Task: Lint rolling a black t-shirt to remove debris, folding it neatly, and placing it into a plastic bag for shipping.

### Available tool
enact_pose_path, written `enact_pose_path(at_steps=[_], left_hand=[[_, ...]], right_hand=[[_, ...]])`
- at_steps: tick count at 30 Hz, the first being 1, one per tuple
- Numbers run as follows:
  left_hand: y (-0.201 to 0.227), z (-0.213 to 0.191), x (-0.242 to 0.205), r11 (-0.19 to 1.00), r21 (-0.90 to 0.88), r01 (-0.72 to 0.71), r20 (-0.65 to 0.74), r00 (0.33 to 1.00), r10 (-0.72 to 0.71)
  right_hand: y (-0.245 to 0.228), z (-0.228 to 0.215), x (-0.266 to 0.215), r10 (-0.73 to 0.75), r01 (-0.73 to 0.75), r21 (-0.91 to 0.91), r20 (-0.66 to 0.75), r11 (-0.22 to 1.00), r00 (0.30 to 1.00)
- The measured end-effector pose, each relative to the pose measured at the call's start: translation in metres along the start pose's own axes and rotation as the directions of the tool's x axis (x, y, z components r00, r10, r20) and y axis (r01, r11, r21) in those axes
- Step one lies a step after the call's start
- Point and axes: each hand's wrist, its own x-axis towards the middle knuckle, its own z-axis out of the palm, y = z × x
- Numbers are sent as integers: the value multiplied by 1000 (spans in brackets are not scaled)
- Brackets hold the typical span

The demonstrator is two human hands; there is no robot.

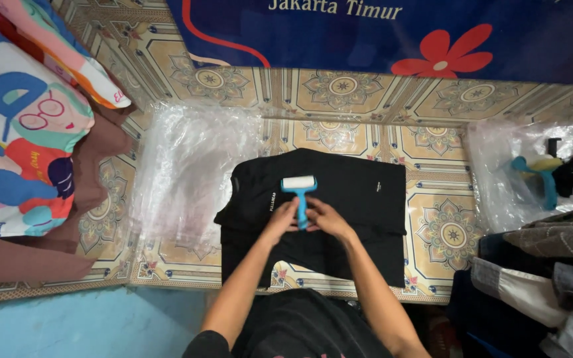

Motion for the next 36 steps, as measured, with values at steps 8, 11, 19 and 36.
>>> enact_pose_path(at_steps=[8, 11, 19, 36], left_hand=[[-14, 20, -11, 993, 83, 81, -110, 991, -71], [-10, 17, 6, 988, 153, 4, -131, 991, 16], [16, 22, 100, 994, 67, -91, -188, 977, 102], [80, 4, -61, 700, 701, -136, 2, 982, 189]], right_hand=[[39, -75, -13, -191, -144, -673, -397, 725, 898], [49, -79, -18, -229, -159, -767, -372, 622, 900], [71, -78, -5, -62, -203, -791, -290, 577, 955], [85, -87, -2, -36, -207, -806, -271, 555, 962]])
